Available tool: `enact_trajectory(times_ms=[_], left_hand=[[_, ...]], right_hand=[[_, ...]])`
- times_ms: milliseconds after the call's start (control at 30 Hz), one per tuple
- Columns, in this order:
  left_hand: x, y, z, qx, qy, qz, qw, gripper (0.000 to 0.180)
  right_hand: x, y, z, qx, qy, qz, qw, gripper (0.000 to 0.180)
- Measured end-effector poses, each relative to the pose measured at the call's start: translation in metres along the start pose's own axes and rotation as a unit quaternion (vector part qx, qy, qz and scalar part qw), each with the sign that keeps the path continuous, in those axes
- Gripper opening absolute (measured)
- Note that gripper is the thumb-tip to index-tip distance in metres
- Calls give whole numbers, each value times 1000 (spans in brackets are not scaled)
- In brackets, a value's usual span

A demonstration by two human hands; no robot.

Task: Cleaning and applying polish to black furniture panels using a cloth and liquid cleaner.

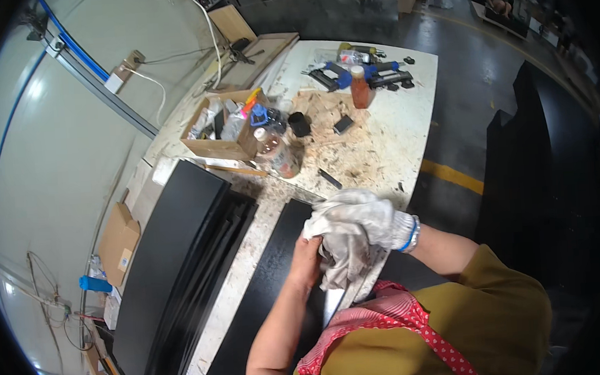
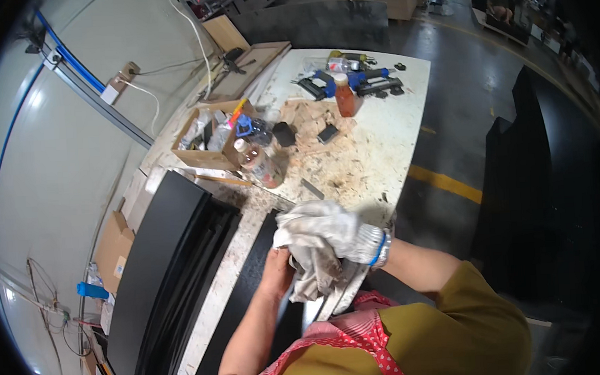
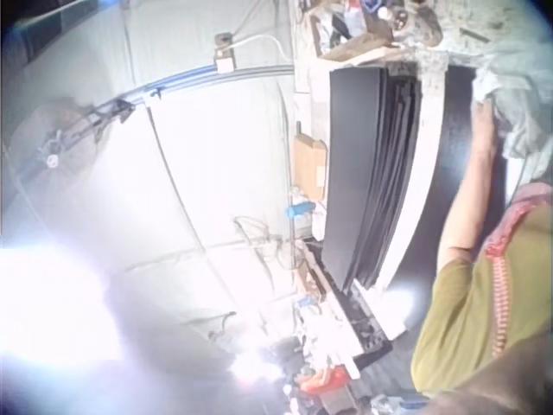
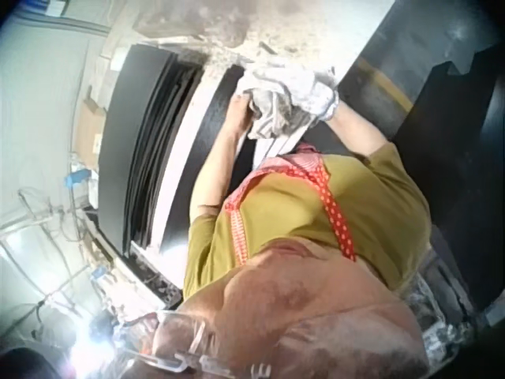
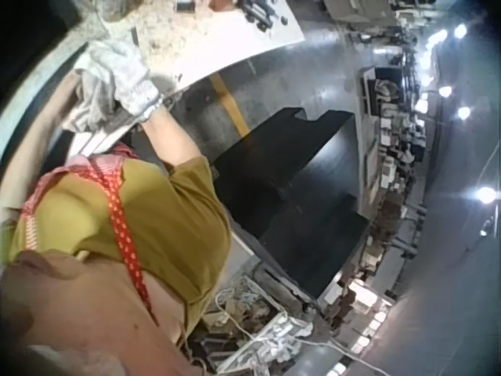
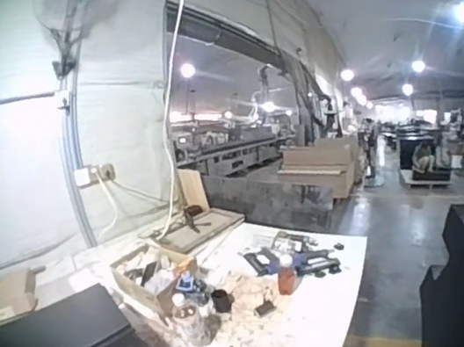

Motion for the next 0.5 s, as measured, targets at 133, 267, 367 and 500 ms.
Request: enact_trajectory(times_ms=[133,267,367,500], left_hand=[[-10,-7,29,-144,-31,1,989,45],[-13,-26,40,-180,35,-13,983,57],[1,-26,47,12,6,-67,998,47],[25,5,59,437,-81,-98,890,55]], right_hand=[[-47,5,68,359,-404,213,814,27],[-80,-32,82,409,-432,211,775,46],[-114,-37,91,424,-328,169,827,44],[-87,-21,59,189,-267,54,943,48]])
Point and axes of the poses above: each hand's wrist, its own x-axis towards the middle knuckle, its own y-axis out of the back of the hand, z = x × y, the point moved 6 cm from there along x, towards the middle knuckle, and after that the axes turned 11 degrees about x, right-handed, at the moved point
